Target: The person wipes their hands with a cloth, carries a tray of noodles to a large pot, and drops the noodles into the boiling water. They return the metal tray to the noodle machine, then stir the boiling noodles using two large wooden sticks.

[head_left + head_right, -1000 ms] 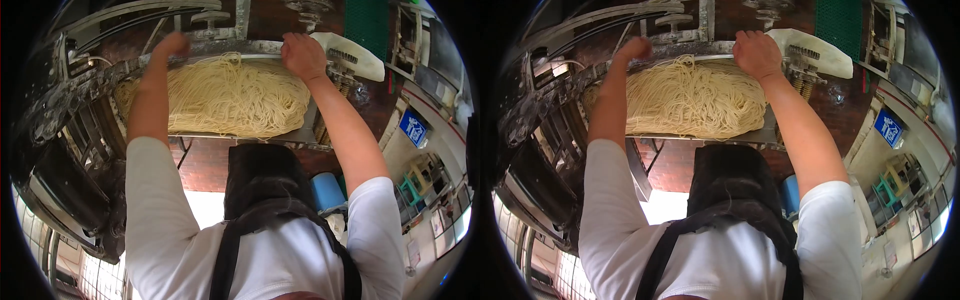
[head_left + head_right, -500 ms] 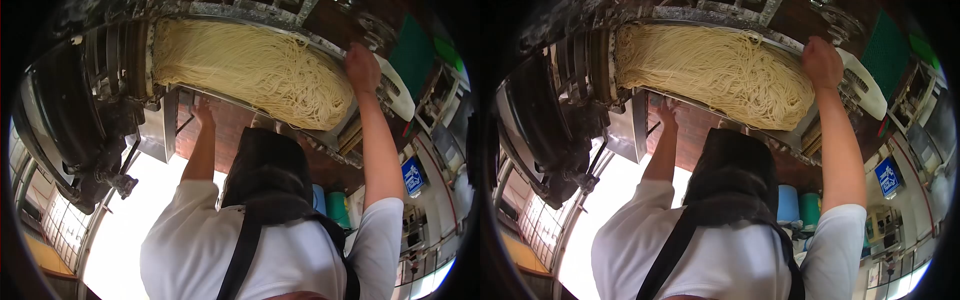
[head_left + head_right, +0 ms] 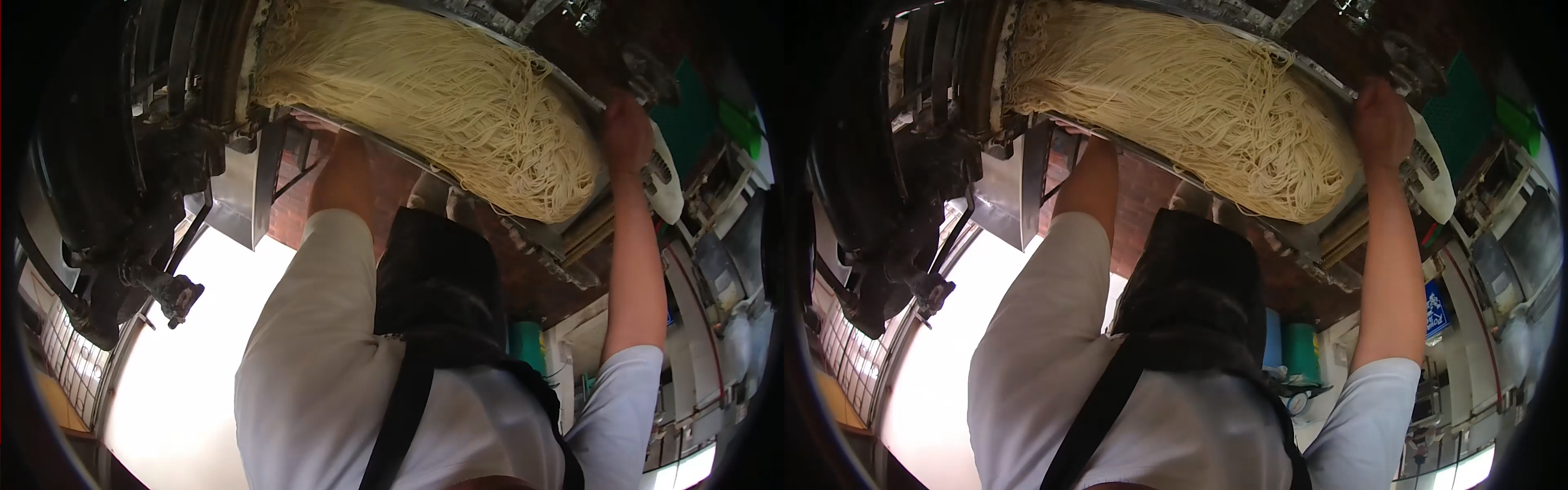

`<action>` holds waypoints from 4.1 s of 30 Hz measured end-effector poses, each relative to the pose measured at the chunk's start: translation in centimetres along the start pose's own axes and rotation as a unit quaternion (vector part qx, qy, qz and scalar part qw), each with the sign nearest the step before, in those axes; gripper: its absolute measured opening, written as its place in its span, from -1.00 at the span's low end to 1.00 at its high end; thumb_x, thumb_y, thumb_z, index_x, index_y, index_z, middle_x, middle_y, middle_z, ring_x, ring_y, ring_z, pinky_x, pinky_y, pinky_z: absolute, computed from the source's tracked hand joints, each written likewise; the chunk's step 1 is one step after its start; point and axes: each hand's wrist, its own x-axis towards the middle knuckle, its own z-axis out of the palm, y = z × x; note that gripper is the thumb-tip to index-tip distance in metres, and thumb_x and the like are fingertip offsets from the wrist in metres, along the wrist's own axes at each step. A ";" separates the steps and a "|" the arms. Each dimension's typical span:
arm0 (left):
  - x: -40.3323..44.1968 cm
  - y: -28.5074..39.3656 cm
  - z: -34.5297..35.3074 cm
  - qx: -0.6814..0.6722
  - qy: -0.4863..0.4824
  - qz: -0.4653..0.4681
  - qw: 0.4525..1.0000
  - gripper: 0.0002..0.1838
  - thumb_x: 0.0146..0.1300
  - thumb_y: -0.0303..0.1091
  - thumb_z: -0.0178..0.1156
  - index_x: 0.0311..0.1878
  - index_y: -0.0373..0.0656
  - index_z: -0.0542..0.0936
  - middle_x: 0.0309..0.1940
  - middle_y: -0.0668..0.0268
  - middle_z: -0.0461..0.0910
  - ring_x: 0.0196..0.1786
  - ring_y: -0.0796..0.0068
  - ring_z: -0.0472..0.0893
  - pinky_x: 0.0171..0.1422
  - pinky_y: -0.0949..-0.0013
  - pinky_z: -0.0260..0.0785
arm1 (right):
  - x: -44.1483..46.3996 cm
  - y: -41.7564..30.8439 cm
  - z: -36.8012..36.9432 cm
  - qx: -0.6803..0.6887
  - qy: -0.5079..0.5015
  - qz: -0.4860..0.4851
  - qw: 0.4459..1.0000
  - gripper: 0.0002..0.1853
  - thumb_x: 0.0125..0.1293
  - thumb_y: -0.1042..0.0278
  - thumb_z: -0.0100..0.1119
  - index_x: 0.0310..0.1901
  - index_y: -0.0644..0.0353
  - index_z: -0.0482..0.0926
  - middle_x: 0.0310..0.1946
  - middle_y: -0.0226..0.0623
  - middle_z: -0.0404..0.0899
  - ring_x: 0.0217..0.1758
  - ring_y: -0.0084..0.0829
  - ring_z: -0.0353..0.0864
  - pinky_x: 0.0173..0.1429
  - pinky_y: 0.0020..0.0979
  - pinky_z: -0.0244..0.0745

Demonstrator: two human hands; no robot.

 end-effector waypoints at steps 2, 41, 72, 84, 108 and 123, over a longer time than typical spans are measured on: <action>-0.7 0.3 0.3 0.041 0.001 0.016 0.999 -0.46 0.50 -0.04 -0.08 0.42 -0.11 0.37 0.44 0.15 0.35 0.40 0.12 0.39 0.44 0.09 0.26 | 0.0 -0.2 -0.2 0.008 0.002 -0.005 1.000 -0.81 0.35 0.20 0.08 -0.10 -0.11 0.66 -0.29 -0.15 0.70 -0.15 -0.04 0.68 -0.11 -0.01 0.56; -5.2 11.7 -5.8 0.134 -0.075 0.062 0.986 -0.55 0.47 -0.04 0.09 0.26 -0.10 0.38 0.10 0.20 0.48 -0.15 0.23 0.61 -0.16 0.20 0.53 | 6.6 -7.2 -1.0 0.300 -0.316 -0.052 0.899 -0.68 0.38 0.12 0.19 0.03 0.11 0.66 -0.12 -0.14 0.71 -0.04 -0.13 0.70 0.06 -0.21 0.56; -7.0 14.8 -2.8 0.113 -0.074 0.003 0.991 -0.65 0.54 -0.22 -0.01 0.29 -0.09 0.34 0.18 0.21 0.47 -0.08 0.30 0.62 -0.23 0.27 0.60 | 10.1 -15.9 -0.2 0.137 -0.424 -0.167 0.880 -0.70 0.38 0.12 0.14 -0.08 0.19 0.59 -0.25 0.04 0.64 -0.12 0.08 0.63 -0.03 0.00 0.49; -8.2 14.3 -1.7 0.034 -0.108 0.006 0.994 -0.77 0.46 -0.21 0.08 0.07 -0.05 0.49 -0.16 0.37 0.56 -0.22 0.47 0.58 -0.26 0.33 0.48 | 10.3 -18.2 1.3 0.045 -0.430 -0.185 0.883 -0.58 0.35 0.02 0.14 0.04 0.18 0.57 -0.16 0.00 0.68 0.01 0.03 0.65 0.08 0.00 0.53; -25.8 6.0 -2.2 0.134 -0.257 0.127 0.949 -0.77 0.48 -0.33 0.05 0.14 -0.08 0.49 0.03 0.28 0.60 0.05 0.30 0.63 -0.09 0.14 0.65 | -3.7 -2.6 -11.8 0.130 -0.373 -0.112 0.912 -0.68 0.21 0.24 0.26 -0.06 0.22 0.65 -0.21 0.14 0.64 -0.07 0.15 0.60 0.01 0.03 0.51; -59.1 4.5 -3.2 0.062 -0.422 -0.023 0.904 -0.73 0.47 -0.37 0.12 0.17 -0.14 0.44 0.03 0.20 0.60 -0.08 0.36 0.69 -0.21 0.29 0.68 | -24.3 19.7 -38.2 0.201 -0.345 0.004 0.917 -0.71 0.24 0.35 0.26 0.00 0.15 0.69 -0.37 0.02 0.67 -0.33 -0.08 0.64 -0.16 -0.17 0.54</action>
